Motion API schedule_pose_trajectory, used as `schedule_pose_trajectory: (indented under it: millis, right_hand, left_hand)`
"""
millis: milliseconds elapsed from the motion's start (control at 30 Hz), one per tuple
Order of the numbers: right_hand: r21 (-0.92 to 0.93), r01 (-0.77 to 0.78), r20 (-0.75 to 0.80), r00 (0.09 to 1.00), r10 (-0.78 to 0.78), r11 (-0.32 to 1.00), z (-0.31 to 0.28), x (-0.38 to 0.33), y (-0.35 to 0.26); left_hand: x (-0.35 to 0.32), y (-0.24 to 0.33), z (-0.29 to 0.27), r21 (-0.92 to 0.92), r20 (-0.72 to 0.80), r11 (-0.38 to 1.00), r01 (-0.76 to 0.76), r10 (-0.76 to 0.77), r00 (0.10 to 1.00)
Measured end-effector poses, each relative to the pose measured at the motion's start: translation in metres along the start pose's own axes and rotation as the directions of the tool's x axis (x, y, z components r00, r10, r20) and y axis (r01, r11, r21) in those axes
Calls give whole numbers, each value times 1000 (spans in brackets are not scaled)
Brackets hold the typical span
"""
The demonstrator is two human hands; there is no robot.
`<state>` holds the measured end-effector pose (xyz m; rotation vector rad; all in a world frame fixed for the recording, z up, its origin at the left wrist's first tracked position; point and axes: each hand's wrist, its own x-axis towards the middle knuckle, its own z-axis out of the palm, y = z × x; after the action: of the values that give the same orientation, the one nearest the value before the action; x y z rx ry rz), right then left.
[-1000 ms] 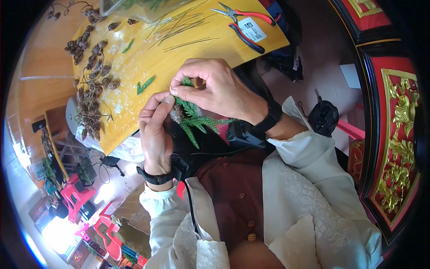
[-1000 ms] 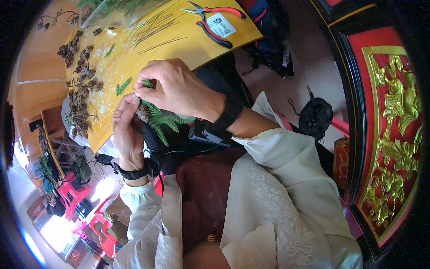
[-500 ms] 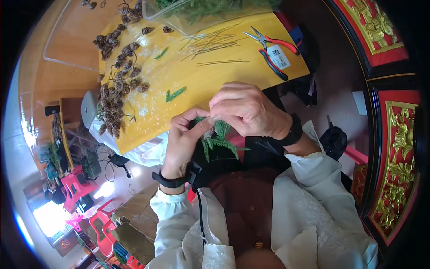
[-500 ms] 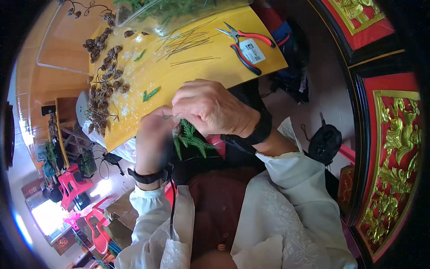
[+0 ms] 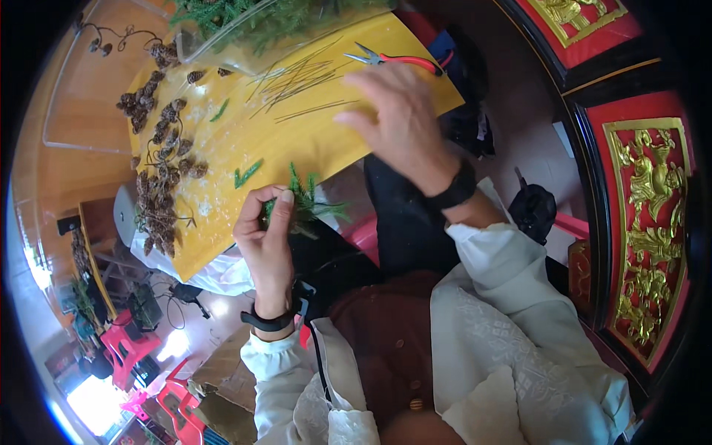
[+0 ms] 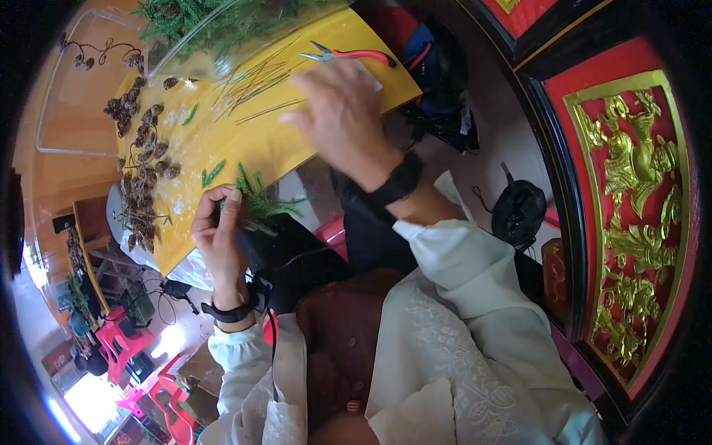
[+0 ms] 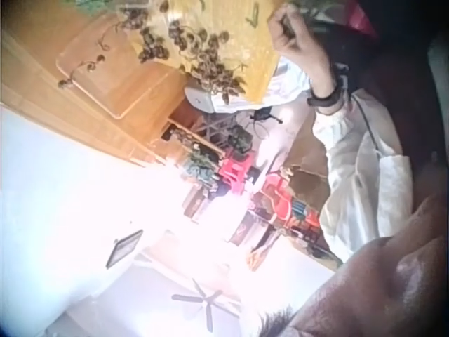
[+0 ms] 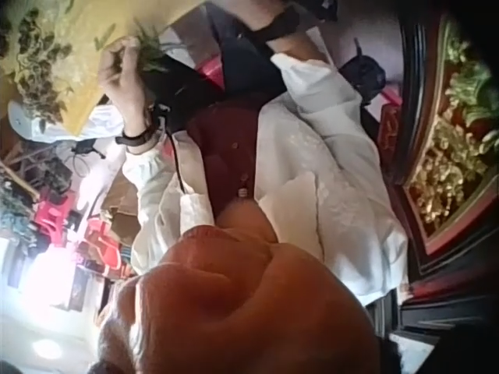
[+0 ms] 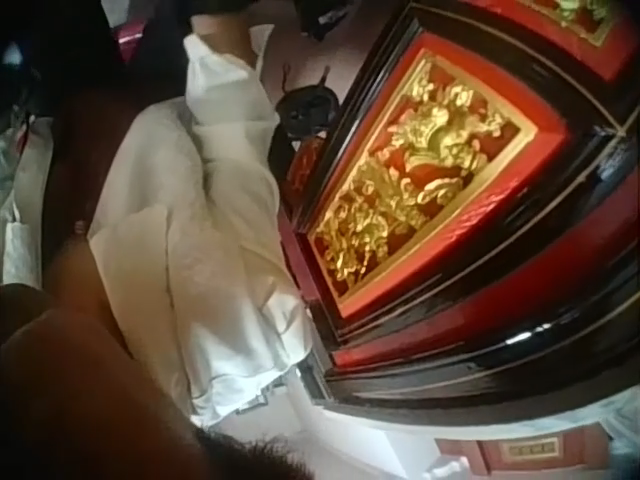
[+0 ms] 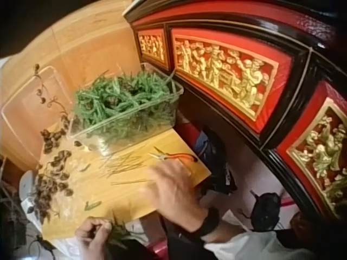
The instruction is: Manually trimming green plant sprigs and processing dried plant materials on a work surface.
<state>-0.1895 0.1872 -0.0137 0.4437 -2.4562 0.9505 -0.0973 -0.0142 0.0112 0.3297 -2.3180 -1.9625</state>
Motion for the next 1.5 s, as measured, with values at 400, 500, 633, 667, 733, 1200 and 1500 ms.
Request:
schedule_pose_trajectory:
  millis: [400,500,633,667,733,1200,1500]
  right_hand:
    - [-445,-52,83,992,99,894,0,1,49]
    - [-477,-81,70,989,129,875,1,4,40]
    - [-483,-163,15,981,194,861,-2,8,38]
    - [-484,-162,-4,983,183,860,-3,9,40]
    - [-482,-162,-31,985,168,861,-3,11,40]
    - [615,-373,432,896,99,694,10,-22,-55]
    - [623,-540,507,830,233,566,12,-27,-59]
  left_hand:
    - [5,-4,-6,-456,-38,876,156,-194,980]
    - [4,-6,-5,-397,-58,909,123,-159,986]
    - [2,-4,-7,-360,-70,930,69,-100,993]
    - [2,-3,-6,-359,-70,931,62,-93,993]
    - [0,-3,-2,-307,-105,952,9,-43,994]
    - [-6,-6,11,134,-79,968,-210,222,972]
    - [-4,-10,9,-59,-178,979,-197,184,967]
